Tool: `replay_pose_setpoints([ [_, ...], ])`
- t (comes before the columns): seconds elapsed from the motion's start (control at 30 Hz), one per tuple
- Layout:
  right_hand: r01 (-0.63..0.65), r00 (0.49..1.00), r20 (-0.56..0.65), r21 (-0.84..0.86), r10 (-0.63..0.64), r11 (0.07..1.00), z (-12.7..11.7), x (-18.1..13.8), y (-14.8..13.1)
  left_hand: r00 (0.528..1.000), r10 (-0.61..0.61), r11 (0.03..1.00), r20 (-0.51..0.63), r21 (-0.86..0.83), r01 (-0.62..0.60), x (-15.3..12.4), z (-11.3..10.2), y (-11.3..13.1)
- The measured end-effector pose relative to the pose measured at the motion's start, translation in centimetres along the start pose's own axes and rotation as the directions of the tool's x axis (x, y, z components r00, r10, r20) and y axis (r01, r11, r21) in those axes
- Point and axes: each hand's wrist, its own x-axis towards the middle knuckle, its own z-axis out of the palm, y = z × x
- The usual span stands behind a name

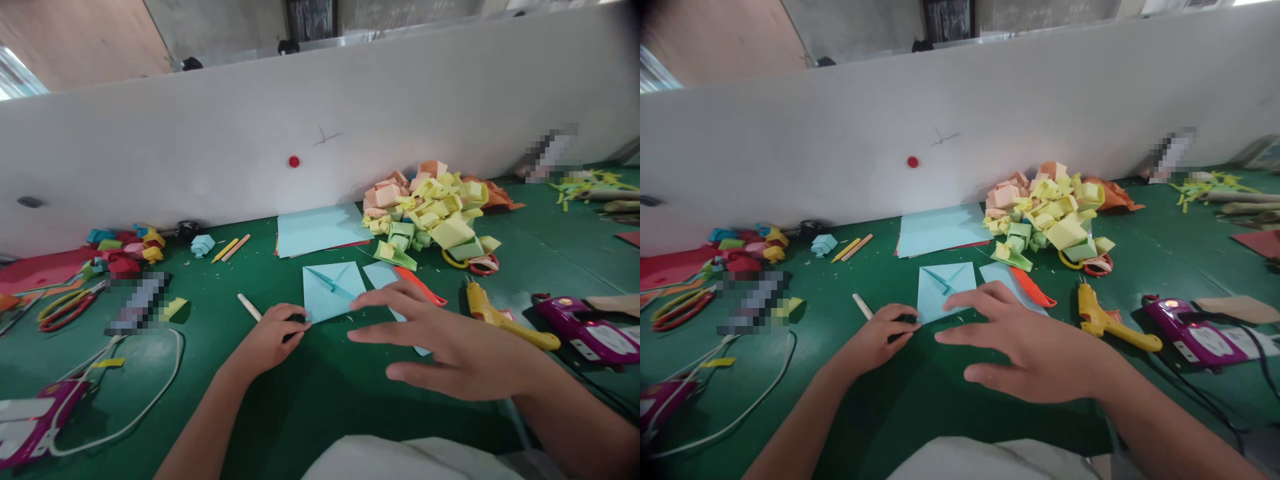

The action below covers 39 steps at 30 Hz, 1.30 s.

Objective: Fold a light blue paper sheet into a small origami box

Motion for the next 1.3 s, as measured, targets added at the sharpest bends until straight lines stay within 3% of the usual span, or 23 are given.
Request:
replay_pose_setpoints([
  [0.17,0.184,0.963,0.238,-0.241,-0.126,0.953,2.9,3.2,0.8,1.0,-0.013,1.0,-0.012,0.018,0.013,0.1,-0.1,0.3],
  [0.37,0.142,0.934,0.357,-0.376,0.002,0.915,6.5,7.8,0.8,0.999,-0.017,1.0,-0.034,0.013,0.017,0.1,0.2,0.3],
  [0.57,0.062,0.94,0.335,-0.348,0.062,0.936,8.5,9.0,0.8,0.999,-0.024,1.0,-0.032,0.007,0.024,0.1,0.3,0.2],
  [0.93,-0.05,0.951,0.268,-0.363,0.155,0.931,9.2,8.8,0.2,0.999,-0.013,0.999,-0.029,0.043,0.014,0.3,0.1,0.7],
  [1.3,-0.105,0.922,0.293,-0.443,0.254,0.891,9.4,9.2,-1.0,1.0,-0.013,0.996,-0.011,0.088,0.014,0.4,0.2,0.8],
])
